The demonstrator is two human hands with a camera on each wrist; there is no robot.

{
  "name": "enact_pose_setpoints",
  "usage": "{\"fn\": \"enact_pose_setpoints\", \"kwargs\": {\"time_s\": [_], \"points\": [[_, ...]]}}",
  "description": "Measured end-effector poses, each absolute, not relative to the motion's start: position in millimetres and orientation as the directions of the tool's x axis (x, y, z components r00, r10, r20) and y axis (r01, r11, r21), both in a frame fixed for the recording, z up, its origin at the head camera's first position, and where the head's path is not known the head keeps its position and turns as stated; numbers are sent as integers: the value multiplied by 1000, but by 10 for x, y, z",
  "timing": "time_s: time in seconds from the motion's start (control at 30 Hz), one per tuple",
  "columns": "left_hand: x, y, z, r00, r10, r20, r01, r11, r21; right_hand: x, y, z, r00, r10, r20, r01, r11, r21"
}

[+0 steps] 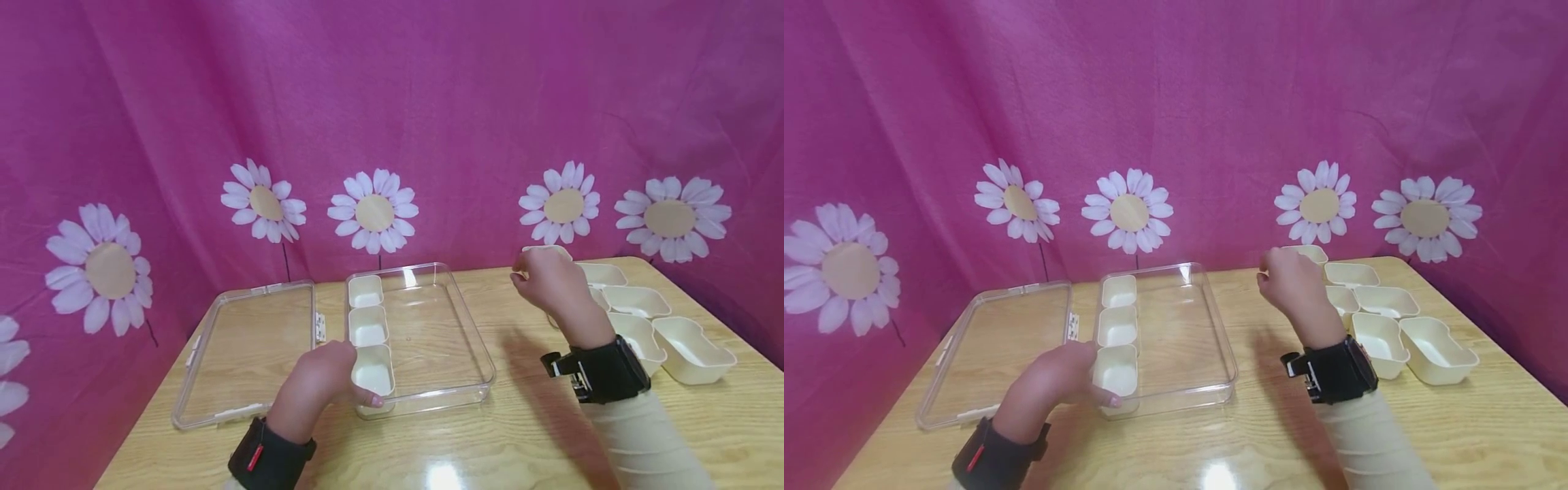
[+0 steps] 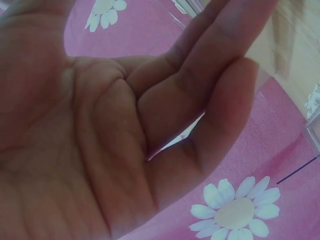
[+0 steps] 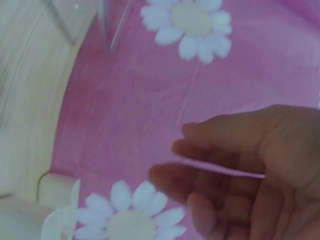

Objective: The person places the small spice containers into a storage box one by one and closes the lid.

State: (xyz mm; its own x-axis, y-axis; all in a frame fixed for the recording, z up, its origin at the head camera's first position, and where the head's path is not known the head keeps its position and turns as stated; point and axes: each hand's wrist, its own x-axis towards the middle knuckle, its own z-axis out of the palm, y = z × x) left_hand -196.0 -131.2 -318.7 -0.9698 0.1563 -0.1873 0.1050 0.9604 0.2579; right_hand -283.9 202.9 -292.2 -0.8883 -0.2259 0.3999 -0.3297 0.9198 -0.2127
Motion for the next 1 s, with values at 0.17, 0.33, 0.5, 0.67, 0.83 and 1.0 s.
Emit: {"fn": "enact_pose_setpoints", "kwargs": {"time_s": [0.17, 0.33, 0.5, 0.67, 0.83, 1.0], "points": [[-1952, -1312, -3182, -971, 150, -187, 95, 957, 272, -2922, 2275, -2951, -959, -98, 266, -175, 942, -286], [-1957, -1316, -3185, -972, 148, -185, 92, 955, 283, -2986, 2404, -3004, -986, -35, 164, -85, 946, -313], [-1961, -1315, -3199, -970, 152, -190, 94, 954, 285, -3036, 2480, -3084, -997, -9, 80, -34, 947, -319], [-1963, -1316, -3217, -969, 163, -187, 110, 958, 265, -3102, 2524, -3185, -1000, -13, 6, -14, 948, -318], [-1960, -1315, -3211, -968, 157, -198, 101, 959, 264, -3160, 2539, -3257, -998, -55, -18, -47, 956, -290], [-1956, -1313, -3192, -969, 151, -194, 97, 960, 261, -3170, 2539, -3283, -993, -117, -18, -107, 954, -281]]}}
